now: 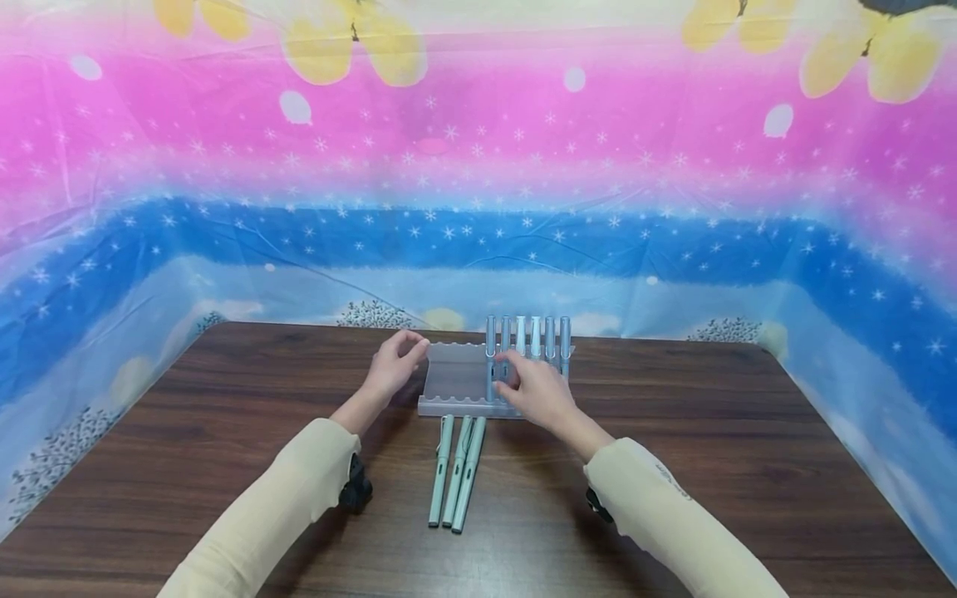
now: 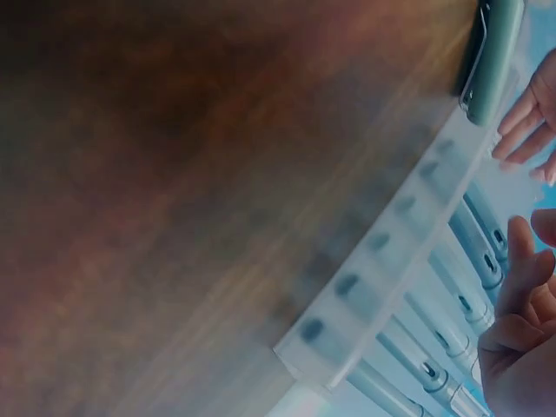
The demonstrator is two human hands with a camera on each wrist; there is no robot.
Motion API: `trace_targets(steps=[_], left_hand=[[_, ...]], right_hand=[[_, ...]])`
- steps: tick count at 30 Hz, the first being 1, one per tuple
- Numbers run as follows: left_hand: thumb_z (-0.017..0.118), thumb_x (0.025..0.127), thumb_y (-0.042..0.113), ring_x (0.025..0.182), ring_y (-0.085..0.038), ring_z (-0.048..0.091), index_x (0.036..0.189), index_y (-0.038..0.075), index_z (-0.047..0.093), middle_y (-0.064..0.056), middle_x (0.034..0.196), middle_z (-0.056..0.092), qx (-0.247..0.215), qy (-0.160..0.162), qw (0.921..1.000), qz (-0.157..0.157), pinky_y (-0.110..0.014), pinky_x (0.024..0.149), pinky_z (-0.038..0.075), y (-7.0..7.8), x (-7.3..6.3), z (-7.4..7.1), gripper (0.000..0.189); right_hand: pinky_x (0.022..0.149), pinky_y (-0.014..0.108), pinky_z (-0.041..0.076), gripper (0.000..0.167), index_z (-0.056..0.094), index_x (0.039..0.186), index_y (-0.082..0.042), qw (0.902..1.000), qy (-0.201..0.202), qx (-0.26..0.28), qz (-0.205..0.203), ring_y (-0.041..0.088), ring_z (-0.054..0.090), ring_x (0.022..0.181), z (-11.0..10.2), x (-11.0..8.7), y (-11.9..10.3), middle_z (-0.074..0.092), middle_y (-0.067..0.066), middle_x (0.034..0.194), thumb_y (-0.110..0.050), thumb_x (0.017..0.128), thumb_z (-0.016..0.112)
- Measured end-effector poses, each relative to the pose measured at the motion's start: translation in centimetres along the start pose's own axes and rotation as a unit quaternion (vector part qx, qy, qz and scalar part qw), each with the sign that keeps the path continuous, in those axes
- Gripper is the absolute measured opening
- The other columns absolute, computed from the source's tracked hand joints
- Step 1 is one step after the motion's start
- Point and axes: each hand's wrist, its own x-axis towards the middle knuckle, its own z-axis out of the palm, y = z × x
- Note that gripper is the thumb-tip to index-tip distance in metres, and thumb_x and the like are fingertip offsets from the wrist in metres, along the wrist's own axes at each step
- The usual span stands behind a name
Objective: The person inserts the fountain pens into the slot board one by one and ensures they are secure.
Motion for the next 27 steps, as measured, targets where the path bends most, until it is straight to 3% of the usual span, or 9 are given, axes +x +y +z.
trace_targets(steps=[14, 27], left_hand=[[0.052, 0.089, 0.023, 0.096, -0.026, 0.052, 0.095, 0.005, 0.056, -0.012, 0.099, 0.058, 0.002, 0.003, 1.0000, 0.003, -0.041, 0.081, 0.040, -0.1, 0.1, 0.1, 0.020], [0.053, 0.089, 0.024, 0.098, -0.026, 0.051, 0.095, 0.006, 0.056, -0.011, 0.101, 0.058, 0.006, 0.006, 1.0000, -0.002, -0.041, 0.082, 0.039, -0.2, 0.2, 0.1, 0.020]], right_hand=[[0.045, 0.025, 0.040, 0.026, 0.057, 0.101, -0.007, 0.9930, -0.111, 0.032, 0.022, 0.007, 0.048, 0.049, 1.6, -1.5, -0.8, 0.052, -0.009, 0.060, -0.025, 0.082, 0.062], [0.040, 0.024, 0.034, 0.023, 0.058, 0.098, -0.010, 0.9899, -0.140, 0.011, 0.017, 0.007, 0.043, 0.043, 2.5, -1.7, -1.8, 0.049, -0.007, 0.055, -0.026, 0.082, 0.062]])
